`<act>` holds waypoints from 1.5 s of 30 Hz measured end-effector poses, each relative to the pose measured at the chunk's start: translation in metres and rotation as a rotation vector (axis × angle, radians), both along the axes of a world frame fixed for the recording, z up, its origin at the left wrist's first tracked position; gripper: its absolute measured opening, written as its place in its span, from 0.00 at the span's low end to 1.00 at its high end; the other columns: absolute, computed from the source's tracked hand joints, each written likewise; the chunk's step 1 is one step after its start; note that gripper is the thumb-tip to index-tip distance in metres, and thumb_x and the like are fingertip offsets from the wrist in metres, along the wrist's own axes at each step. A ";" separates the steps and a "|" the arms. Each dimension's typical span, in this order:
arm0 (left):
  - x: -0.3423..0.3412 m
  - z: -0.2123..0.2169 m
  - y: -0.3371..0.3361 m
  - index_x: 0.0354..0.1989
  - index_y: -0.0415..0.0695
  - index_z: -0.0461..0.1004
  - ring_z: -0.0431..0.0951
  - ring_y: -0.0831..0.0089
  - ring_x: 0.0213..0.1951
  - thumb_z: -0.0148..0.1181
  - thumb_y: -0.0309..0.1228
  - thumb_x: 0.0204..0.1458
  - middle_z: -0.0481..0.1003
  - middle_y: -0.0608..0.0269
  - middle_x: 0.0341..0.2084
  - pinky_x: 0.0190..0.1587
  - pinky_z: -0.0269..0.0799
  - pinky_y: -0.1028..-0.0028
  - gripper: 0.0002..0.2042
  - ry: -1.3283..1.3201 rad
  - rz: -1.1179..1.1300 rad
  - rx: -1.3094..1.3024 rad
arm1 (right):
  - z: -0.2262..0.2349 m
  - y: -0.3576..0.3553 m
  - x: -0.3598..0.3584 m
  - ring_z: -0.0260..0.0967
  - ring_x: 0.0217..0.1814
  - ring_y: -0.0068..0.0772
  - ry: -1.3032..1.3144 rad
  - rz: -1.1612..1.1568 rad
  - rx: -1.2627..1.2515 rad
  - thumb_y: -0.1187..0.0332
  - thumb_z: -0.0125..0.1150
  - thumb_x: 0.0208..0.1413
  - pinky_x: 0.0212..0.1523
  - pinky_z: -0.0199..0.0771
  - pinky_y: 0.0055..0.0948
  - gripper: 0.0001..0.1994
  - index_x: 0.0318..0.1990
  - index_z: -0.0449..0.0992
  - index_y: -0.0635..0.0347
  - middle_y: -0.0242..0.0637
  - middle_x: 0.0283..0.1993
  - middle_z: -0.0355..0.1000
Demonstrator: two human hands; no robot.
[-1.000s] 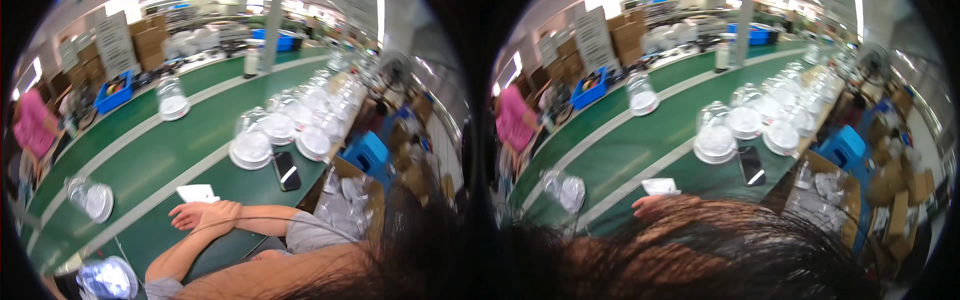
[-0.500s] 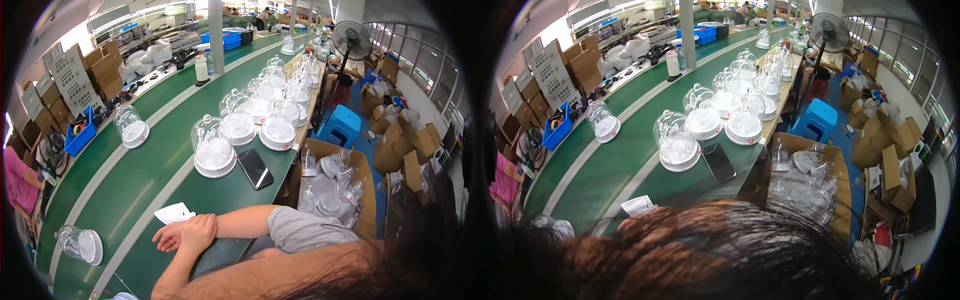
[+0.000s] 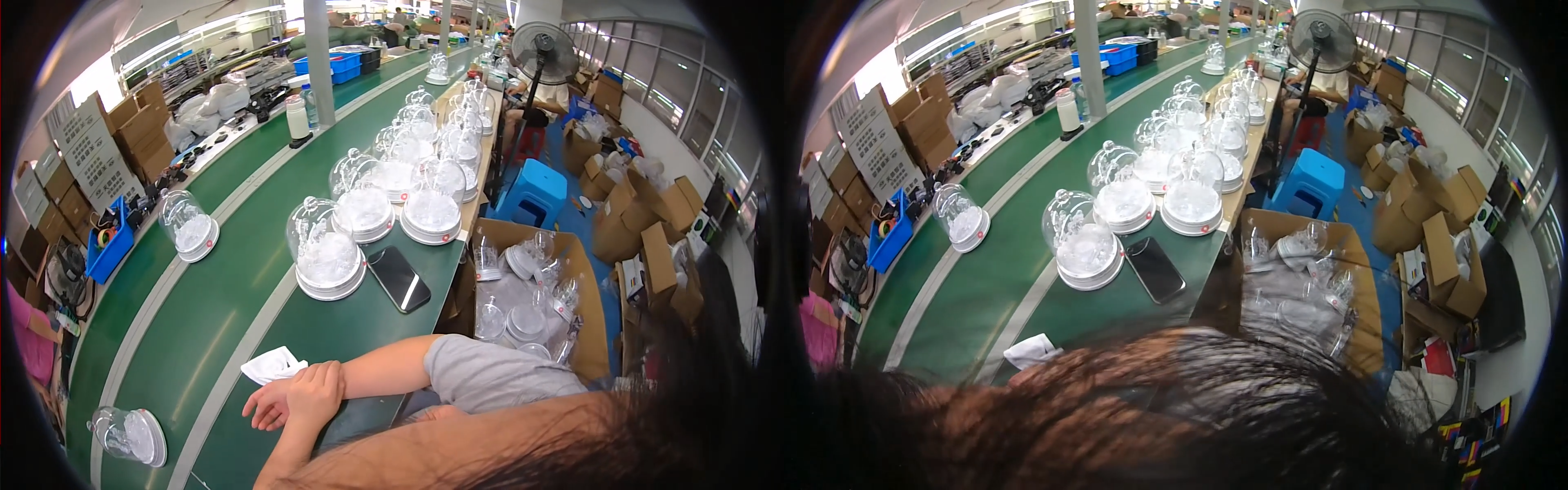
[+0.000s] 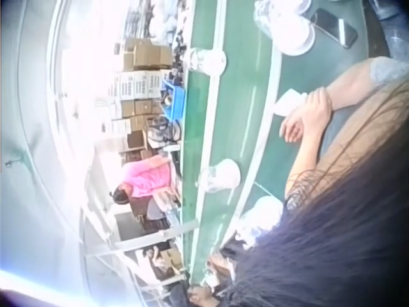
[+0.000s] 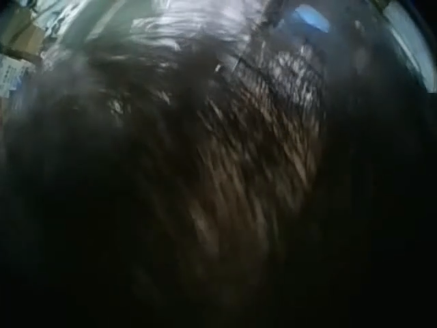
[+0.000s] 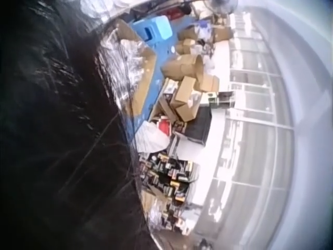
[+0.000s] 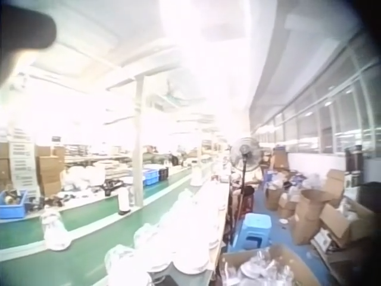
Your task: Testing the functionality of dome-shaped light fixtures on a factory assembly line.
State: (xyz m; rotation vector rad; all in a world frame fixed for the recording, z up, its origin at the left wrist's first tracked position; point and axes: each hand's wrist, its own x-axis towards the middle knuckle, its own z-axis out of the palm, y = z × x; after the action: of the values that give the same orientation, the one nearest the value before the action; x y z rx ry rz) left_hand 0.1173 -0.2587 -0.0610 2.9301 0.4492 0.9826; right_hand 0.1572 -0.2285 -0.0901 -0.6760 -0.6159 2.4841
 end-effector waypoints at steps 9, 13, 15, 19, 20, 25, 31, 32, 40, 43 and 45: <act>-0.001 -0.005 0.002 0.34 0.39 0.73 0.77 0.66 0.31 0.56 0.29 0.46 0.76 0.61 0.27 0.31 0.70 0.68 0.08 0.031 -0.008 -0.038 | 0.009 0.001 0.005 0.71 0.36 0.26 -0.050 0.006 -0.015 0.74 0.53 0.56 0.38 0.75 0.23 0.14 0.51 0.67 0.60 0.36 0.37 0.72; -0.002 -0.003 0.001 0.34 0.39 0.72 0.77 0.65 0.31 0.56 0.29 0.45 0.76 0.60 0.28 0.32 0.70 0.68 0.09 0.078 -0.024 -0.058 | 0.016 -0.005 0.009 0.71 0.35 0.25 -0.020 -0.011 -0.001 0.73 0.54 0.55 0.37 0.75 0.22 0.14 0.50 0.68 0.60 0.35 0.36 0.73; -0.003 -0.006 0.002 0.34 0.39 0.72 0.76 0.64 0.31 0.56 0.29 0.45 0.76 0.59 0.28 0.32 0.70 0.67 0.09 0.060 -0.036 -0.038 | 0.021 -0.009 0.010 0.71 0.33 0.25 -0.002 -0.029 -0.025 0.73 0.56 0.55 0.37 0.75 0.22 0.14 0.49 0.69 0.59 0.34 0.36 0.73; -0.002 -0.009 0.004 0.35 0.38 0.72 0.76 0.63 0.32 0.56 0.29 0.44 0.75 0.58 0.29 0.33 0.70 0.66 0.10 0.036 -0.060 -0.003 | 0.001 -0.001 0.004 0.71 0.33 0.25 0.009 -0.015 0.041 0.73 0.56 0.55 0.37 0.75 0.22 0.14 0.49 0.69 0.59 0.35 0.35 0.73; -0.003 -0.010 0.004 0.35 0.38 0.72 0.76 0.63 0.32 0.56 0.29 0.44 0.75 0.58 0.29 0.33 0.70 0.66 0.10 0.042 -0.057 -0.002 | -0.001 0.001 0.002 0.71 0.34 0.25 0.017 -0.003 0.026 0.73 0.56 0.55 0.38 0.75 0.22 0.14 0.49 0.69 0.60 0.36 0.36 0.73; 0.003 -0.008 0.005 0.35 0.38 0.72 0.76 0.63 0.33 0.57 0.29 0.45 0.76 0.58 0.30 0.34 0.71 0.66 0.10 0.044 -0.066 0.006 | -0.010 0.004 0.004 0.72 0.35 0.27 0.023 -0.024 0.026 0.74 0.54 0.55 0.39 0.75 0.24 0.14 0.49 0.68 0.61 0.38 0.36 0.73; 0.001 -0.007 0.003 0.35 0.38 0.73 0.76 0.63 0.31 0.57 0.27 0.45 0.75 0.59 0.27 0.33 0.71 0.66 0.09 -0.004 -0.016 -0.014 | -0.011 0.008 -0.002 0.71 0.36 0.28 0.025 0.025 0.055 0.75 0.53 0.56 0.40 0.75 0.27 0.15 0.51 0.67 0.59 0.38 0.37 0.73; 0.002 -0.014 0.005 0.33 0.38 0.72 0.76 0.63 0.29 0.57 0.27 0.45 0.74 0.59 0.25 0.32 0.71 0.66 0.08 -0.006 0.014 0.018 | -0.004 0.006 0.001 0.71 0.36 0.28 0.027 0.044 0.054 0.75 0.53 0.56 0.40 0.75 0.28 0.16 0.53 0.66 0.58 0.38 0.38 0.73; 0.003 -0.035 -0.006 0.28 0.41 0.70 0.75 0.62 0.27 0.55 0.27 0.42 0.73 0.58 0.21 0.31 0.71 0.65 0.05 -0.028 0.074 0.043 | -0.056 0.027 -0.027 0.71 0.37 0.29 0.064 0.137 0.091 0.75 0.57 0.55 0.38 0.76 0.32 0.23 0.59 0.61 0.54 0.40 0.40 0.72; -0.031 -0.031 -0.030 0.32 0.42 0.70 0.75 0.61 0.32 0.55 0.27 0.42 0.73 0.57 0.26 0.37 0.70 0.64 0.08 -0.080 0.219 0.026 | -0.054 0.013 -0.021 0.74 0.43 0.35 0.025 0.080 0.203 0.74 0.59 0.55 0.46 0.77 0.35 0.21 0.57 0.65 0.58 0.45 0.45 0.74; -0.037 -0.020 -0.059 0.39 0.42 0.70 0.73 0.59 0.40 0.56 0.27 0.43 0.72 0.55 0.35 0.45 0.67 0.63 0.12 -0.117 0.257 0.029 | -0.057 0.012 -0.016 0.73 0.39 0.33 0.087 0.027 0.222 0.73 0.55 0.58 0.47 0.77 0.35 0.19 0.57 0.64 0.58 0.48 0.41 0.74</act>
State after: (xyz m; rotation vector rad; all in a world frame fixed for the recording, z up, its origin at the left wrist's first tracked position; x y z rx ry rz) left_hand 0.0804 -0.3176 -0.0807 2.8697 0.8286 1.1880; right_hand 0.1413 -0.2165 -0.1472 -0.4754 -0.8562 2.4079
